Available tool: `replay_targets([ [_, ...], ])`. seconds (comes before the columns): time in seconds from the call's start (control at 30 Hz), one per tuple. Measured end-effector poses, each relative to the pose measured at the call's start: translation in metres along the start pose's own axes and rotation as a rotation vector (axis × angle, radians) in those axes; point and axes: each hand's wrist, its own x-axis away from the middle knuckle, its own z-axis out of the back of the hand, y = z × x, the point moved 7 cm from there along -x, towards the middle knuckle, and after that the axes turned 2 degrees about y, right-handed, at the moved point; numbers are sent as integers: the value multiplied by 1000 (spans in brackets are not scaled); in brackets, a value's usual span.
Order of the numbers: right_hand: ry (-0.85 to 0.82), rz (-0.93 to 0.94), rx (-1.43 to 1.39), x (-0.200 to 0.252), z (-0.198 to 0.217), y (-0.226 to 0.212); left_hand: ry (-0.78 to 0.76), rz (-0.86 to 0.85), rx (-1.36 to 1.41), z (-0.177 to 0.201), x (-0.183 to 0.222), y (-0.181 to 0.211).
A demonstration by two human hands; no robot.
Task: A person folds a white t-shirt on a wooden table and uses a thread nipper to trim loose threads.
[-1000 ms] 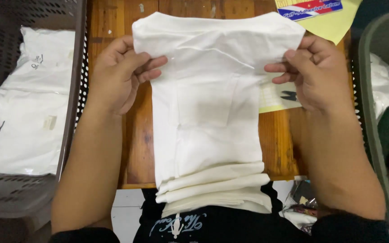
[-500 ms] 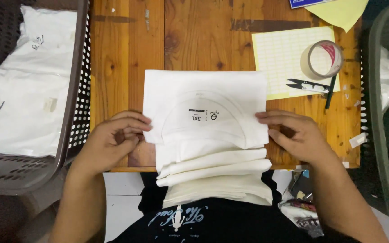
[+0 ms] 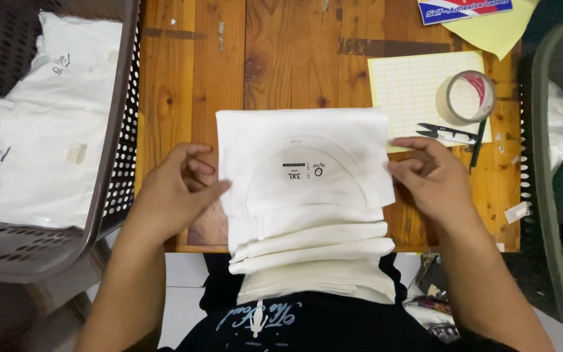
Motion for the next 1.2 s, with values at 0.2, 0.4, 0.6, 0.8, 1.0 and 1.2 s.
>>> replay_targets([
  [0.2, 79, 184, 289, -16, -1, -40, 138, -187, -314, 3, -28, 27],
  [0.4, -108, 104, 509, -46, -21, -40, 70, -235, -312, -13, -55, 25],
  [0.6, -181, 117, 584, -49, -27, -61, 39, -125, -112, -11, -51, 27],
  [0.8, -267, 32, 629, -51, -29, -58, 39, -105, -62, -17, -64, 29],
  [1.0, -271, 102, 301, -51, -24, -72, 42, -152, 228, -15, -61, 36],
  [1.2, 26, -31, 336, -75, -9, -102, 97, -135, 274, 2, -76, 80],
])
